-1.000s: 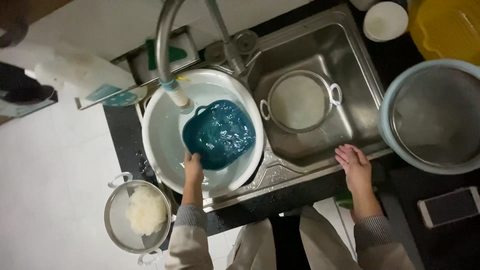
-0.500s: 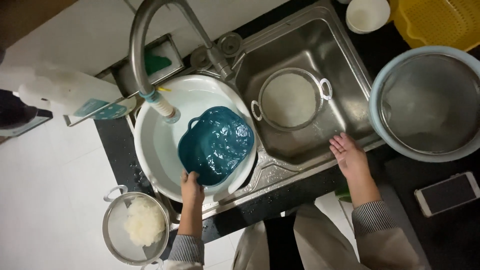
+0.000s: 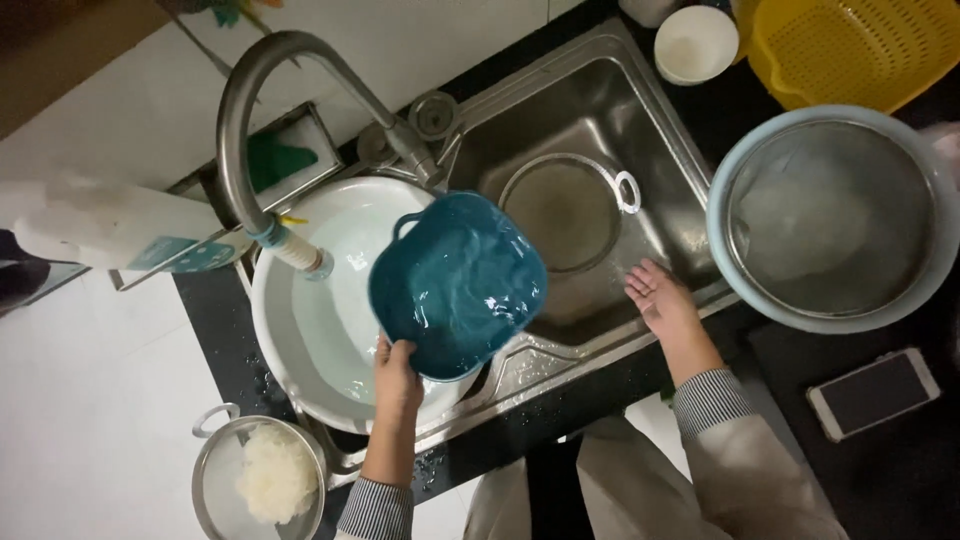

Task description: Washing and rinsing various kitchen utensils such as bowls and strainers in a sink.

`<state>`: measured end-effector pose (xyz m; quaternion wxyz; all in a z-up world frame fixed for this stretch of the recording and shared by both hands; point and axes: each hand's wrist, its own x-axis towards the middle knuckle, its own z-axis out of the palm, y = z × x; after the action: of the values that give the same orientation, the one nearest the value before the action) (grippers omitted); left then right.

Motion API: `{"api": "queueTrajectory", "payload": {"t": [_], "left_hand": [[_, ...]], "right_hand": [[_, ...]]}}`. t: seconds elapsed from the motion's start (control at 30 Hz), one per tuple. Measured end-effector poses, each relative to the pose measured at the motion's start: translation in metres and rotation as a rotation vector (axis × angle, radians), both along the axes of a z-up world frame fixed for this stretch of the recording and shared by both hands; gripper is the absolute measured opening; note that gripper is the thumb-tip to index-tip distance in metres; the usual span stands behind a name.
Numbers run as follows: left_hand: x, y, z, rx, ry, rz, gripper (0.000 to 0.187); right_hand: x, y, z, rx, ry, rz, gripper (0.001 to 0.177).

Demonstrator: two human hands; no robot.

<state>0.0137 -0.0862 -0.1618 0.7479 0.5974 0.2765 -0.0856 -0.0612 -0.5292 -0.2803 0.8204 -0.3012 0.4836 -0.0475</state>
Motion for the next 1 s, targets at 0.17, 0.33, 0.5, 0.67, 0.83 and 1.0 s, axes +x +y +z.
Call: {"api": "queueTrajectory", "payload": {"t": [0.17,0.33,0.5,0.67,0.83,1.0], "left_hand": [[0.007,-0.039,-0.031,-0.041,-0.075,-0.091,0.062],[0.011,-0.099,-0.029,-0.029,-0.104,-0.220,0.065],[0.018,-0.165,0.061,0.007,-0.145,-0.376,0.071],[0.020,-0.190,0.125,0.239,-0.185,-0.667,0.074],[0.025,-0.205,0.057,0.547,-0.172,-0.792,0.077],[0.018,-0.229,0.040,0.872,-0.355,-0.911,0.080]], "right_hand": [[0.020,-0.004,-0.004,0.041,0.057,0.019,0.049],[0.042,0.009,0.081,0.046,0.158,0.099,0.019],[0.043,0.025,0.139,-0.026,0.255,0.081,0.035],[0.062,0.032,0.169,-0.168,0.611,0.237,0.062],[0.005,-0.017,-0.025,-0.539,0.678,0.669,0.079],[0.001,-0.053,-0.117,-0.847,0.566,0.997,0.081]]}}
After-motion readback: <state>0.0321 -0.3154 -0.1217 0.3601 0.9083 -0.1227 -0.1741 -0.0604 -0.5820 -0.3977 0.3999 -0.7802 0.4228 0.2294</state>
